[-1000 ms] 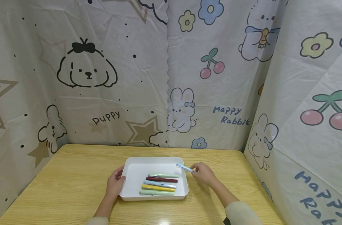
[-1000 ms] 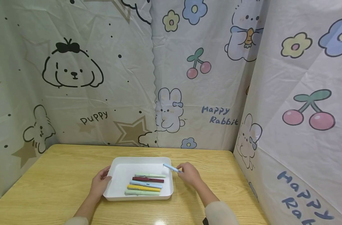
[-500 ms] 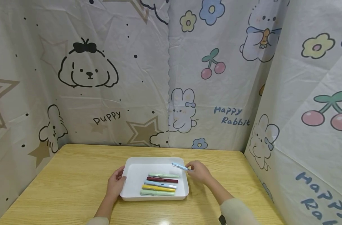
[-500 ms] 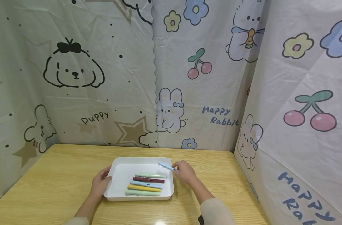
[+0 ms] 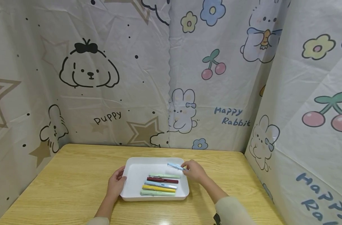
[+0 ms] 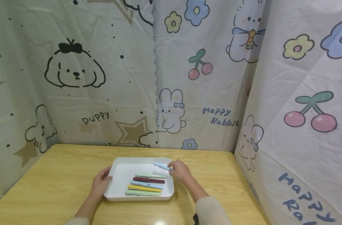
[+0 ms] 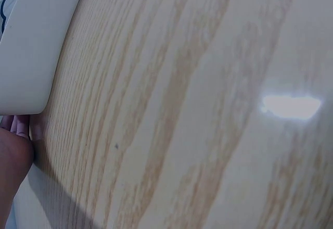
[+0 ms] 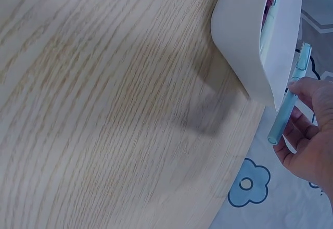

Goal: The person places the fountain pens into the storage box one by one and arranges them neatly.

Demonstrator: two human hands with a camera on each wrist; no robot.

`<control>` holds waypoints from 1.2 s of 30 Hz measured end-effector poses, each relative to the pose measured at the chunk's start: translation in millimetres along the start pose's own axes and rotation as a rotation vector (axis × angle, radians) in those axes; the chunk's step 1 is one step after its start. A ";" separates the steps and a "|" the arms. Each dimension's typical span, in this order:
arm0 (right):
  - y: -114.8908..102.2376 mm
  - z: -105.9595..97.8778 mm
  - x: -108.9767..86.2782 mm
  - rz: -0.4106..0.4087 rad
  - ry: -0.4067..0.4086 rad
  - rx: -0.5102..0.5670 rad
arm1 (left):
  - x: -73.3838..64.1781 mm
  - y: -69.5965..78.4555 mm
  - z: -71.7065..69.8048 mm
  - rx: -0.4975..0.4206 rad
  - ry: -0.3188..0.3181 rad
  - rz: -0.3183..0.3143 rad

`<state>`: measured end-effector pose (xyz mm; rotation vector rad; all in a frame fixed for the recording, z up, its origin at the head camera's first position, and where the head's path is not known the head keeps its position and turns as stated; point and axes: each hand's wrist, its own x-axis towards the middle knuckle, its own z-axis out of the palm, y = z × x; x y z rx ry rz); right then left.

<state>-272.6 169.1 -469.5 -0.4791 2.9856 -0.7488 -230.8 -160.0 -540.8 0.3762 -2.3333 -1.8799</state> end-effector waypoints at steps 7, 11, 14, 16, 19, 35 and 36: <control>-9.5 0.7 3.2 -0.040 -0.005 -0.026 | 0.2 -0.1 0.3 -0.004 0.003 0.003; -14.2 1.4 4.8 -0.061 -0.009 -0.039 | 0.8 -0.4 0.5 -0.006 0.003 0.008; -17.1 2.9 5.8 -0.079 -0.015 -0.043 | 1.1 -1.1 0.6 -0.006 0.003 0.007; -19.0 4.1 6.3 -0.086 -0.020 -0.042 | 1.2 -1.3 0.8 -0.006 0.004 0.007; -21.9 5.6 6.9 -0.090 -0.029 -0.044 | 1.4 -1.7 1.3 -0.006 0.008 0.009; -35.4 21.4 12.2 -0.096 -0.070 -0.073 | -0.2 0.2 0.2 0.004 -0.001 0.010; -35.9 22.2 12.8 -0.096 -0.069 -0.076 | -0.3 0.4 0.2 0.004 -0.001 0.010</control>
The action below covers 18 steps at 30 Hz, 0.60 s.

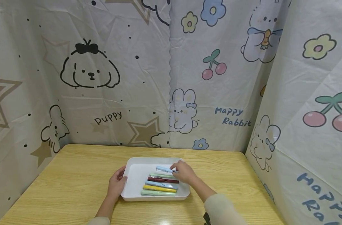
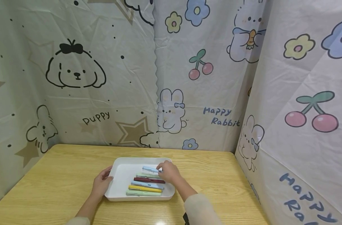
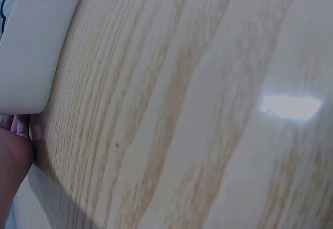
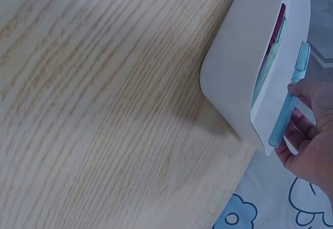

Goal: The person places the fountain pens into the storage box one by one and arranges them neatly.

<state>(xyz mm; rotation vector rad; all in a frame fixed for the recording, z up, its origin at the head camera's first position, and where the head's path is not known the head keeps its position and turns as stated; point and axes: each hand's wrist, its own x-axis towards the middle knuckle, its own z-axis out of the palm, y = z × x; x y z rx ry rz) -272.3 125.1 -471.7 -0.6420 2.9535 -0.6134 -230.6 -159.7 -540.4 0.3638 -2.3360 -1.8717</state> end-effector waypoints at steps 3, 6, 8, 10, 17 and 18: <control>-1.0 3.0 1.5 0.001 0.003 -0.015 | -0.2 0.2 0.0 0.004 0.000 0.000; -2.0 6.3 3.1 0.003 0.008 -0.042 | -0.3 0.2 0.0 0.010 0.003 0.006; -3.1 7.9 3.9 0.005 0.013 -0.062 | -0.4 -0.1 0.1 0.013 0.004 0.011; -4.0 9.3 4.8 0.005 0.020 -0.081 | -0.4 -0.3 0.2 0.013 0.006 0.015; -6.5 15.2 8.1 -0.006 0.049 -0.143 | 0.5 -1.3 0.2 0.010 0.007 0.017; -6.7 16.4 8.3 -0.007 0.051 -0.153 | 0.8 -1.5 0.3 0.011 0.006 0.015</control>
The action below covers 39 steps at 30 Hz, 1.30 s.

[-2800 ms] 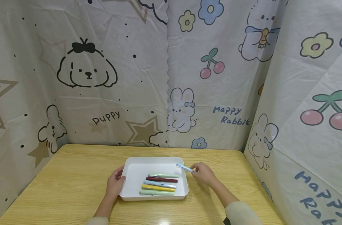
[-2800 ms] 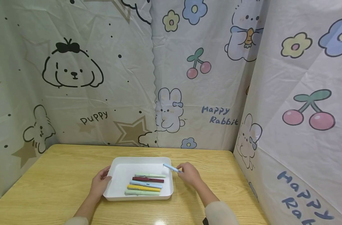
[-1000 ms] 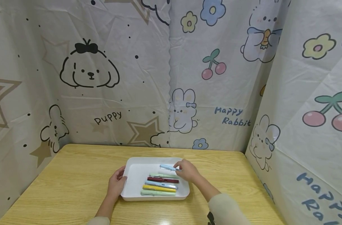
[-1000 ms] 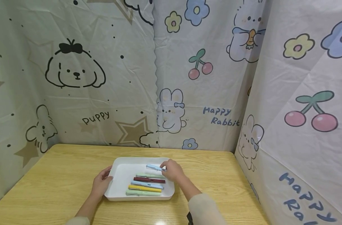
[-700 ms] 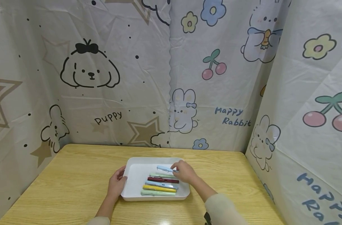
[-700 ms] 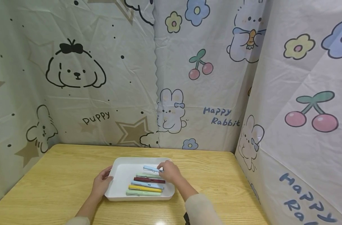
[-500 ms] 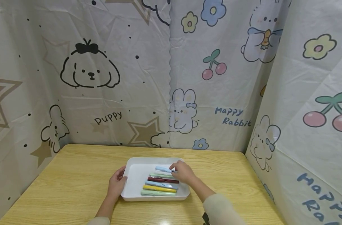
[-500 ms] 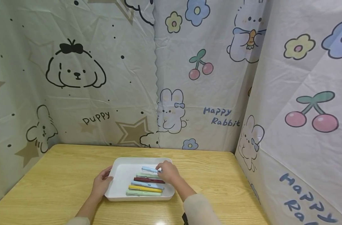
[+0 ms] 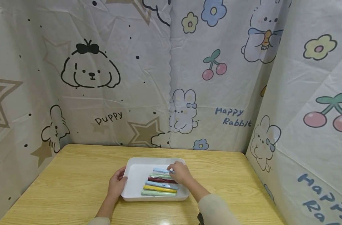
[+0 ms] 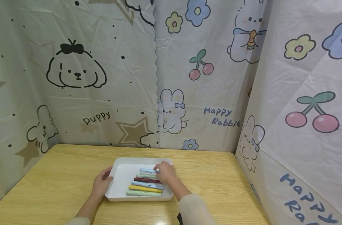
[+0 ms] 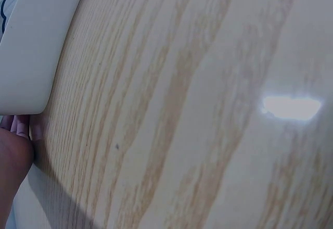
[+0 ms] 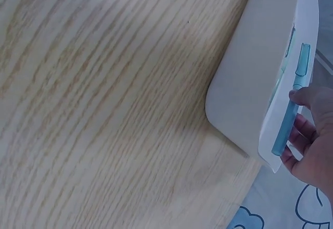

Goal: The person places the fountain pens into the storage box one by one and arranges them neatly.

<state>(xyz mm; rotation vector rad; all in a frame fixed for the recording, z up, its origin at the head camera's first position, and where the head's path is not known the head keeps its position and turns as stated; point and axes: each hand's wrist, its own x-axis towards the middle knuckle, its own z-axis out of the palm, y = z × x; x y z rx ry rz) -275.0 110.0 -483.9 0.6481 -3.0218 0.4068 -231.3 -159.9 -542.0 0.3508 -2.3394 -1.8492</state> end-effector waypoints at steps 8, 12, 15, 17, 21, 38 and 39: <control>-3.3 5.7 2.2 0.034 0.015 -0.016 | 2.1 -1.5 0.8 -0.005 0.003 -0.008; -3.4 7.2 3.2 0.054 0.018 -0.020 | 2.7 -2.1 1.0 -0.009 0.002 -0.003; -3.2 9.3 4.0 0.067 0.015 -0.018 | 2.8 -2.5 0.6 -0.012 -0.001 0.000; -3.0 11.0 4.9 0.074 0.015 -0.010 | 3.1 -3.1 0.3 -0.012 -0.003 0.001; -3.5 13.2 5.7 0.086 0.012 -0.007 | 3.1 -3.3 0.0 -0.008 0.001 0.002; -2.6 23.0 6.8 0.093 0.012 -0.007 | 1.0 -1.7 -0.1 -0.014 0.013 0.014; -2.1 24.0 6.8 0.092 0.015 -0.007 | 1.4 -2.0 0.1 -0.013 0.012 0.015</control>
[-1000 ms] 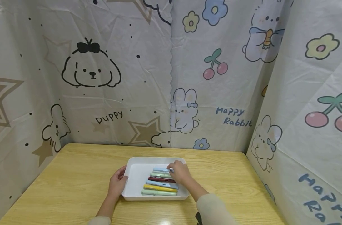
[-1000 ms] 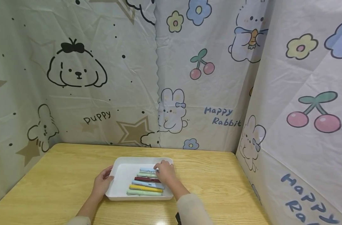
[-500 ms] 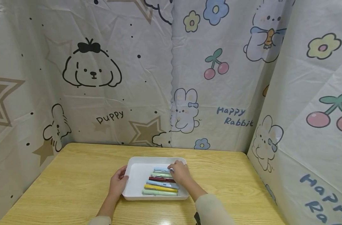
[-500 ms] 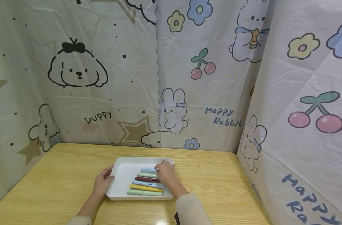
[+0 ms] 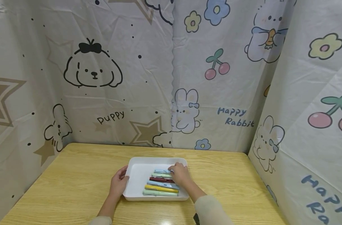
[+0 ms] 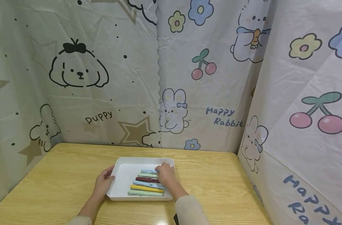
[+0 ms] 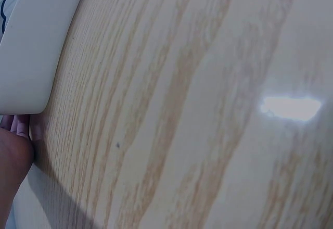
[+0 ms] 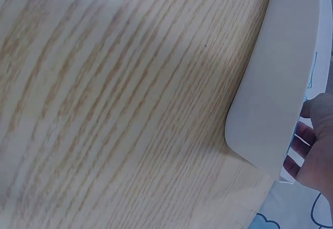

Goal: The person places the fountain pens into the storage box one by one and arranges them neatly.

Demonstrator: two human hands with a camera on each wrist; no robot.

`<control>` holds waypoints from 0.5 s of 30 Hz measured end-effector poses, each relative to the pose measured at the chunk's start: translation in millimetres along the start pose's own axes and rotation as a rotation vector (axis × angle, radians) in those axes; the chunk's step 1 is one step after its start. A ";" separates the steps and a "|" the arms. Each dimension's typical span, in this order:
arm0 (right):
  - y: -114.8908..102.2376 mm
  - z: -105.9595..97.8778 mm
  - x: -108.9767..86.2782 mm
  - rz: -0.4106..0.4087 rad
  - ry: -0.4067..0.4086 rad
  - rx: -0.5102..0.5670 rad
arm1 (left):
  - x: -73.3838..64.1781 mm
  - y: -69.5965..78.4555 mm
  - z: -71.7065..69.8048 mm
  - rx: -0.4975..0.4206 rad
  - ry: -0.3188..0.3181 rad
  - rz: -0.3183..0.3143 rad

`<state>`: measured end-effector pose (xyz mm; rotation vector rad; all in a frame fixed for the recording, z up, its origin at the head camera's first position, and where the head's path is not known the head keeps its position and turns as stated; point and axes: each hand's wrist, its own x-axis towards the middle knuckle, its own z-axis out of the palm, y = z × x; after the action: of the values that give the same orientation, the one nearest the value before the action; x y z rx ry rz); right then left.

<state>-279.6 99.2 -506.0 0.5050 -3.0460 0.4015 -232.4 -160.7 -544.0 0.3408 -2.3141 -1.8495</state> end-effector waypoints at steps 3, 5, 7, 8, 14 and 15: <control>1.2 2.3 -0.2 0.001 -0.001 0.000 | 0.5 -0.4 0.8 -0.006 -0.004 -0.005; 1.6 3.1 -0.7 0.006 -0.007 0.007 | 0.7 -0.9 1.0 -0.007 -0.005 -0.005; 1.6 3.7 -0.9 0.014 -0.014 0.016 | 0.7 -1.2 0.9 -0.008 -0.005 -0.002; 1.5 3.6 -1.0 0.019 -0.018 0.025 | 1.0 -1.6 1.0 -0.007 -0.004 0.000; -0.4 -0.2 -1.4 0.039 -0.024 0.062 | 2.8 -3.1 1.3 -0.001 0.002 0.003; -0.5 -1.4 -1.6 0.040 -0.027 0.066 | 2.8 -3.1 1.1 0.001 0.005 0.006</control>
<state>-278.0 99.6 -504.7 0.4563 -3.0824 0.5020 -235.2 -161.0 -547.3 0.3375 -2.3108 -1.8427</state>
